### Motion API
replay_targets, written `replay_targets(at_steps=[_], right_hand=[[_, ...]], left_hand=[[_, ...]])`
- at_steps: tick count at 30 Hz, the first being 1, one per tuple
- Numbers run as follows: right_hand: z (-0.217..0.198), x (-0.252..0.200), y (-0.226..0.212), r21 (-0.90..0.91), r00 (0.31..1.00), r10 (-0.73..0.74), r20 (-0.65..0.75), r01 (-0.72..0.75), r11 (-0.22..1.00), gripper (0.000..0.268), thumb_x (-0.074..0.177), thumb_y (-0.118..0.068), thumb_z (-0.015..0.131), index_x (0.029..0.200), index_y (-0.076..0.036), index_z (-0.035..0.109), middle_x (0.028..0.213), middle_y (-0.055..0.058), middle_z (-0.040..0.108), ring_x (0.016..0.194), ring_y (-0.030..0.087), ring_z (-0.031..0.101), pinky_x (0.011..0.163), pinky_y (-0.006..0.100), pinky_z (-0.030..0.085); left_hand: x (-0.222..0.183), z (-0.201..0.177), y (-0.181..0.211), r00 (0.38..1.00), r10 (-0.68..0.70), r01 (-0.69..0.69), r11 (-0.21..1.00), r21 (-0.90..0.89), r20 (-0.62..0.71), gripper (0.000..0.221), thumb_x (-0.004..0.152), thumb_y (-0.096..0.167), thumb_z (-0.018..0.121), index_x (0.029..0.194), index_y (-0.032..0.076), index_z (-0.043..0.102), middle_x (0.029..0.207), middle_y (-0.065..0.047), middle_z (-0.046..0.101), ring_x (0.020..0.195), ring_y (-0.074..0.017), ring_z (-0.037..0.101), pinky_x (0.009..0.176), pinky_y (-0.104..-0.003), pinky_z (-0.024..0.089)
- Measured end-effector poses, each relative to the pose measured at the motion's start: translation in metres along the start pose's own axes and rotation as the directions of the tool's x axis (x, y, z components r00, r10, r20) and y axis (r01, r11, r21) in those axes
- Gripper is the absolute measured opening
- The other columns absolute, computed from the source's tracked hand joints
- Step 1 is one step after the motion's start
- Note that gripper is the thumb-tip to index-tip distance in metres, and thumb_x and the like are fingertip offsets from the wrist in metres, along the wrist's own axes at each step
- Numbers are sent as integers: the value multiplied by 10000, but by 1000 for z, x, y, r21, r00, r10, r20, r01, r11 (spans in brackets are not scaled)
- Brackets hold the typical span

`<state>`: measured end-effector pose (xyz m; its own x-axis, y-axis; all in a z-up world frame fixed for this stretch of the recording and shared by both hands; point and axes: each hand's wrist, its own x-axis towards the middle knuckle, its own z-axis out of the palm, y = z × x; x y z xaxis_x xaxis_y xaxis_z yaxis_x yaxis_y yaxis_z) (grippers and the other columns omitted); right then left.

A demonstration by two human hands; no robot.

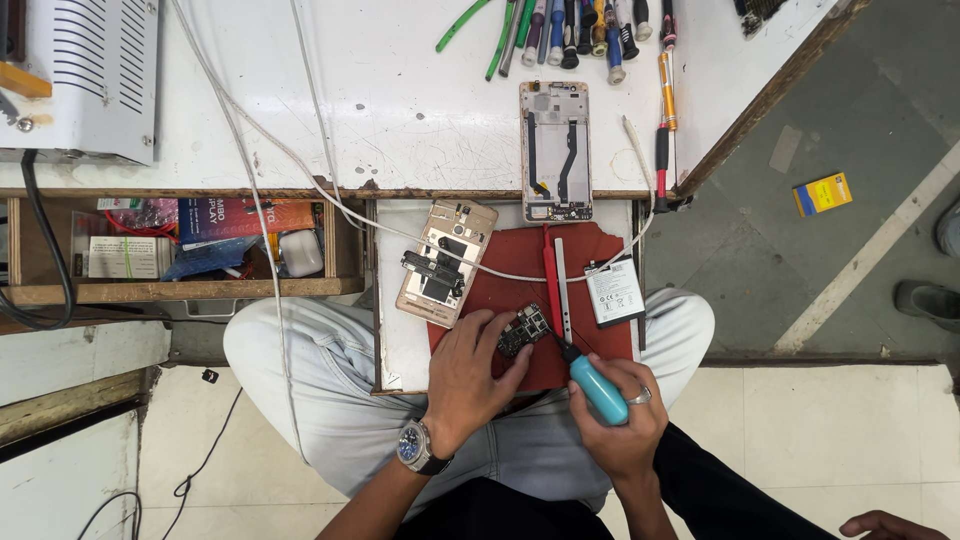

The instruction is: The person is repairing a small circuit board using a metal probe and a red plastic tool. They apply a liquid from a blue bottle to the board and hand it to a coworker for inspection.

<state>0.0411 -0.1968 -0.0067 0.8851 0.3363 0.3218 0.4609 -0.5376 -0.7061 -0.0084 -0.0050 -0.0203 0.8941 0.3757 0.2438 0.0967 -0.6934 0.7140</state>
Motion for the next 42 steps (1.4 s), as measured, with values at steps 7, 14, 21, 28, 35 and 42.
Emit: replay_targets(at_steps=[7,14,21,28,35,42], right_hand=[[3,5,-1,-10,1000,18,20,-17,1000,379,759,-70,853,1105,-28,706,1037,134,697,901,235,734,739,336,602],[-1,-2,3,-21,1000,14,8,-14,1000,384,740,-77,856,1095,-30,719,1024,133,695,895,230,733,735,335,605],[-1,-7,9,-16,1000,0,15,0,1000,380,742,-70,851,1093,-17,716,1028,131,697,910,234,730,755,338,607],[3,-1,16,218,988,150,-49,-136,967,476,807,-35,836,1219,6,601,1090,141,701,951,198,686,851,326,556],[53,82,-47,510,995,-95,-1,82,856,560,908,22,795,1340,-16,440,1316,204,655,1220,256,685,1056,355,575],[116,185,-109,170,978,-159,138,134,976,482,991,-129,728,1432,-96,535,1213,166,704,1069,298,729,930,402,569]], left_hand=[[-1,1,0,1000,7,-7,1000,-3,-10,461,842,261,811,1228,62,656,1130,-121,616,969,-303,655,807,-419,546],[-1,2,-2,1000,4,-4,1000,-7,7,471,845,263,810,1240,59,652,1123,-117,614,961,-288,657,793,-408,549],[-1,1,-2,1000,5,-5,1000,-2,14,480,847,271,812,1243,54,649,1131,-116,617,945,-278,655,790,-403,548],[-2,-1,0,1000,17,-17,1000,0,2,473,850,276,806,1241,66,642,1138,-116,615,962,-296,649,813,-413,540],[-4,-1,-1,999,40,-41,999,-13,-2,473,828,258,804,1215,47,633,1144,-120,621,988,-315,646,831,-425,536],[-1,-1,0,997,58,-58,998,-7,-47,454,823,254,819,1181,32,650,1124,-129,619,969,-325,636,820,-431,533]])
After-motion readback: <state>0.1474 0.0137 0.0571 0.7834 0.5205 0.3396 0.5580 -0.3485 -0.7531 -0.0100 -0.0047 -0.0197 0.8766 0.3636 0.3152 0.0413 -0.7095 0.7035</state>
